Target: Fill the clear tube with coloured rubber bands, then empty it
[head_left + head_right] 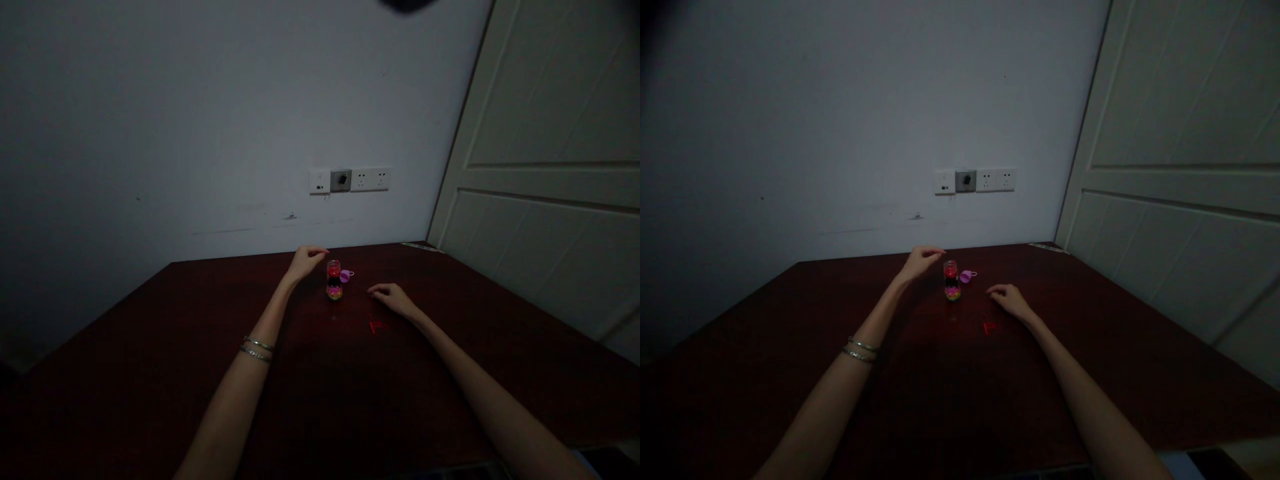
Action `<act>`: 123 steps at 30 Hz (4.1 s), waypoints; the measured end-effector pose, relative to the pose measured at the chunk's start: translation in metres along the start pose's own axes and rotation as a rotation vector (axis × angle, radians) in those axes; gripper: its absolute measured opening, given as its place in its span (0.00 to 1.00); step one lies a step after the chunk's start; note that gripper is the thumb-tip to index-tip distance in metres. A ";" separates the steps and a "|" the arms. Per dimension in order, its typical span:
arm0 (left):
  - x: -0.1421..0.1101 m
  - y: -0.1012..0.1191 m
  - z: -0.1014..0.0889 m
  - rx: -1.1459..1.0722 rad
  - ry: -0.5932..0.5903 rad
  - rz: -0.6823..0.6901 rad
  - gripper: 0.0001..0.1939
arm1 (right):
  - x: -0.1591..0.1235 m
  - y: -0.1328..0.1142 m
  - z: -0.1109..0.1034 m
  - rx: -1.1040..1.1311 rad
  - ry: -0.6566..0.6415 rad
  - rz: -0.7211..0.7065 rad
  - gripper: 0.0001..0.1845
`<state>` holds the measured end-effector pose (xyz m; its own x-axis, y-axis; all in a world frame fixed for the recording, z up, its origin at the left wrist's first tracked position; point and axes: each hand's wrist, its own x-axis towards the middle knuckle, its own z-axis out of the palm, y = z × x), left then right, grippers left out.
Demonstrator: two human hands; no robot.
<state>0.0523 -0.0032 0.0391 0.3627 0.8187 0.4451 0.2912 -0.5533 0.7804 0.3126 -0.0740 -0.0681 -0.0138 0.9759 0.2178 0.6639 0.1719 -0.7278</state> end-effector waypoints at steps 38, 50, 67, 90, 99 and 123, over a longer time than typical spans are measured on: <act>-0.030 -0.092 0.022 -0.313 0.122 -0.482 0.09 | -0.069 -0.076 -0.002 -0.437 -0.270 -0.121 0.09; -0.025 -0.072 0.019 -0.474 -0.107 -0.294 0.24 | -0.053 -0.083 -0.010 -0.315 -0.145 -0.200 0.12; -0.036 -0.042 0.047 -0.601 -0.332 -0.130 0.32 | 0.073 -0.189 -0.032 -0.359 -0.421 -0.124 0.07; -0.035 -0.049 0.049 -0.394 -0.328 -0.123 0.23 | 0.090 -0.201 -0.032 -0.657 -0.464 -0.253 0.11; -0.036 -0.049 0.048 -0.411 -0.340 -0.114 0.24 | 0.090 -0.198 -0.040 -0.560 -0.478 -0.261 0.14; -0.031 -0.056 0.006 -0.480 -0.624 -0.314 0.42 | 0.052 -0.048 -0.044 -0.402 -0.286 0.068 0.10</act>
<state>0.0300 0.0013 -0.0210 0.7910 0.6108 -0.0368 0.1032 -0.0739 0.9919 0.3127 -0.0374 0.0067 -0.1279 0.9906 -0.0490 0.9052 0.0964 -0.4140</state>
